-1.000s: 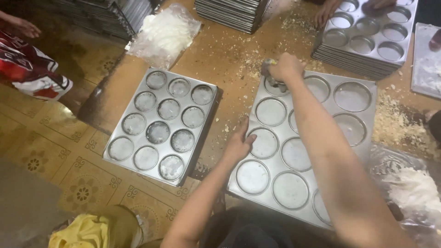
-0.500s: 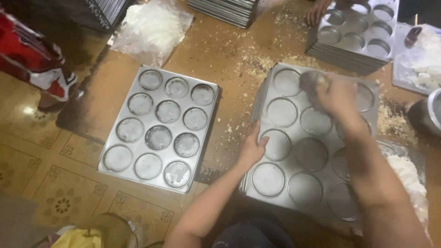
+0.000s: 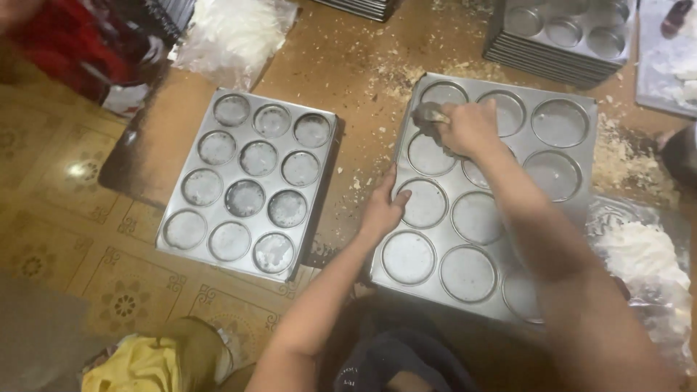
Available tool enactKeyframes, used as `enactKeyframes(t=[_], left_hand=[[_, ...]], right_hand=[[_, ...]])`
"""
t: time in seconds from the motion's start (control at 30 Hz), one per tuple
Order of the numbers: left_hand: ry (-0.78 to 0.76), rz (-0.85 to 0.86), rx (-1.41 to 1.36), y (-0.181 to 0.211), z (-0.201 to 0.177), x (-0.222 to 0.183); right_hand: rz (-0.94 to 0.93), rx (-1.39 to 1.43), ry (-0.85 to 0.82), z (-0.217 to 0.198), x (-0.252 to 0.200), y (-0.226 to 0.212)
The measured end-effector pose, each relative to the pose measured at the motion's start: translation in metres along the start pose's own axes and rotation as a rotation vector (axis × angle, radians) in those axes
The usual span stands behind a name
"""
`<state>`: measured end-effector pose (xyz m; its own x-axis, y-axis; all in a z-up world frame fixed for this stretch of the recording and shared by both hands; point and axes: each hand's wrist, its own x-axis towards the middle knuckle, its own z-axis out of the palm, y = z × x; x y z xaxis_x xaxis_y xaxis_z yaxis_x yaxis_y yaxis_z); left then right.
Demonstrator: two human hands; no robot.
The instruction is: Applying grease to the individual molds of metal baking tins using a cloth to prepare them for baking.
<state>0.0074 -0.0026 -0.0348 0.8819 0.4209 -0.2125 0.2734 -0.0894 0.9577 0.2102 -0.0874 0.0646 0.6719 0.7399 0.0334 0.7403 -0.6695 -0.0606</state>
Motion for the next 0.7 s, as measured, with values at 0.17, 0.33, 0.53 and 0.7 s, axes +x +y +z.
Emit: enactKeyframes(t=[0.17, 0.33, 0.53, 0.7], left_hand=[[0.029, 0.002, 0.035, 0.001, 0.000, 0.000], [0.108, -0.042, 0.140, 0.003, 0.003, -0.003], [0.108, -0.078, 0.196, -0.034, 0.006, 0.013], [0.051, -0.100, 0.201, 0.015, -0.003, -0.003]], right_hand=[[-0.163, 0.113, 0.016, 0.065, 0.020, -0.014], [-0.190, -0.120, 0.022, 0.033, 0.003, 0.003], [-0.201, 0.042, -0.259, -0.019, -0.110, 0.023], [-0.282, 0.044, -0.226, 0.035, -0.057, -0.034]])
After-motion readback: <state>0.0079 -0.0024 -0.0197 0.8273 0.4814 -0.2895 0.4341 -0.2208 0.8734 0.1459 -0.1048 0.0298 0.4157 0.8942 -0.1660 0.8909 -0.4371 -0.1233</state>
